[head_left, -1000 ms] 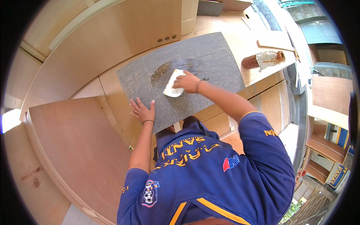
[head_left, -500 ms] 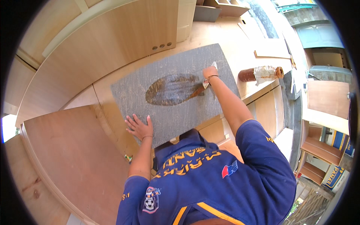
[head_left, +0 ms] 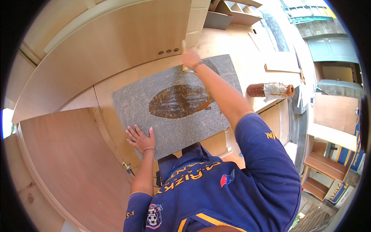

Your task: The person applies glue to a rectangular sheet of material using a scraper and wipes the surface with a rag on a workbench in a carpentry workshop.

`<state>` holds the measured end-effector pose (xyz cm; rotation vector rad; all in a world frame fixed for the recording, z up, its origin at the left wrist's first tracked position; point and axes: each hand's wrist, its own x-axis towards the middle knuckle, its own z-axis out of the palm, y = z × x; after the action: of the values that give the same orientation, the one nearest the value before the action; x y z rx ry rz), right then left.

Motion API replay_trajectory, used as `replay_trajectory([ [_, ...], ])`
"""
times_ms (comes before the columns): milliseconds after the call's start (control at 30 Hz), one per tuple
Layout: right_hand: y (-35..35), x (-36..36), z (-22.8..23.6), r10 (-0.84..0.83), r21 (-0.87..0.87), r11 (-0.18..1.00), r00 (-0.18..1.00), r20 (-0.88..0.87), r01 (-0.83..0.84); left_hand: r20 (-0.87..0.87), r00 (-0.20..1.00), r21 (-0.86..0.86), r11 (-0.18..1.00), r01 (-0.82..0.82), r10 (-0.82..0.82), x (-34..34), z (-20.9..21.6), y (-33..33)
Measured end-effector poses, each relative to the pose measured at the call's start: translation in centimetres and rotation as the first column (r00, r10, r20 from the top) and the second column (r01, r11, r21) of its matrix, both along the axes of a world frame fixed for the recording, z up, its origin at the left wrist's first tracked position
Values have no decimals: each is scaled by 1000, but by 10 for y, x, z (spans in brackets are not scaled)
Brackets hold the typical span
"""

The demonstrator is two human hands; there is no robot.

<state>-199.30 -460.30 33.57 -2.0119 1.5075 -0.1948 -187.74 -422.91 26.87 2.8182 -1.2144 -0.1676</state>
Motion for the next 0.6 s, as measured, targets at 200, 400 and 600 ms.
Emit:
replay_trajectory([
  [200,89,-137,-18,-247,35,963,924,-291,268,-34,999,-12,1000,7,-8,2,2,1],
  [400,60,-5,4,288,197,955,847,-447,-221,-44,999,-15,1000,0,0,4,-1,4],
  [600,49,89,-17,115,75,992,978,-172,-103,-54,999,-16,1000,7,-8,5,5,2],
])
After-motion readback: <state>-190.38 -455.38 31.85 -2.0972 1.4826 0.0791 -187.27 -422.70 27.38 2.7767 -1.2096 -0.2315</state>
